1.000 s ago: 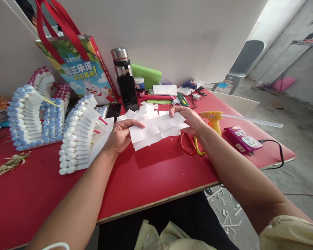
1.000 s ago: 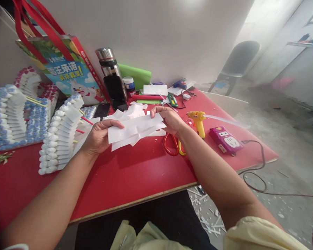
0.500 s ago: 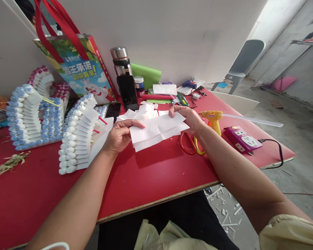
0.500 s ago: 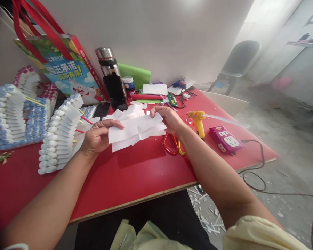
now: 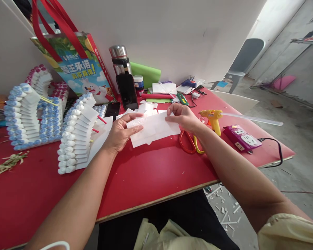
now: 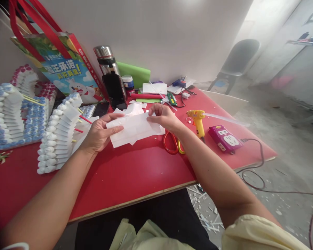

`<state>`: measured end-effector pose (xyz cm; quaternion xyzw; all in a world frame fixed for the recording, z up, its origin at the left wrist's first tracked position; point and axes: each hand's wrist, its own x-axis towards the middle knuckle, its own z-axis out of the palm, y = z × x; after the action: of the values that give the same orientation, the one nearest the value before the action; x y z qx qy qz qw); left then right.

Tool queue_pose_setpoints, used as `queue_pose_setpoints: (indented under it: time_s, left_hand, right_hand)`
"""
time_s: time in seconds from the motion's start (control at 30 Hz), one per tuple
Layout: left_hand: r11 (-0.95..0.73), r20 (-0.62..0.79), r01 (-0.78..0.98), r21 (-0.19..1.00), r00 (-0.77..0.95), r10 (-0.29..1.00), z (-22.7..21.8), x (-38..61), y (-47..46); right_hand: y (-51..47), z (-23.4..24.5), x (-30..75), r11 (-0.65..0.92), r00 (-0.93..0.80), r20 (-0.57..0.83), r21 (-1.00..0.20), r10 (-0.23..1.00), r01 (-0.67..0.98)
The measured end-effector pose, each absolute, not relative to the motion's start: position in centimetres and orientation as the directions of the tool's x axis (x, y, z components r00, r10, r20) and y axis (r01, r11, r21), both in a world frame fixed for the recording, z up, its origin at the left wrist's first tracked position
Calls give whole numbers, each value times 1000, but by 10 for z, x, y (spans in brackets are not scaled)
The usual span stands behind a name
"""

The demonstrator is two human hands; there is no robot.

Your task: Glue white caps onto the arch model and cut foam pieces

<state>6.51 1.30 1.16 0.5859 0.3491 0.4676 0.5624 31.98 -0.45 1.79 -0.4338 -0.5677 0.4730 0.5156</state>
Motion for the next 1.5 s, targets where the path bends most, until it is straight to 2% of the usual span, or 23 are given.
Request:
queue_pose_setpoints:
  time_s: [0.13,0.23,0.33,0.5,0.63,0.77,0.97,1.2,1.5]
  left_hand:
    - [29,31,-170,985,338,941,12,65,14]
    - [92,-33,-170,981,321,946,9,65,16]
    - [73,-10,-204,976,294,956,8,65,18]
    - [32,39,-239,971,287,957,4,70,19]
    - [-33,83,-191,981,261,962,0,73,19]
    - [-22,67,-143,989,320,945,0,70,19]
    - [-74,96,-85,994,307,947,3,68,19]
    - [28,23,-179,983,278,960,1,67,20]
    - [48,27,-241,969,299,954,3,71,16]
  right_hand:
    - [-1,15,324,172,-106,175,-984,979,-36]
    - [0,14,330,102,-183,119,-990,976,-100]
    - [1,13,332,47,-241,78,-990,967,-131]
    - [-1,11,325,58,-247,77,-995,966,-86]
    - [-1,9,321,63,-272,89,-993,958,-100]
    - [-1,11,323,64,-236,92,-990,967,-123]
    - [-1,12,328,-57,-339,15,-978,941,-201]
    - [0,11,331,-31,-325,42,-976,945,-218]
    - [1,10,331,-33,-333,39,-977,942,-210]
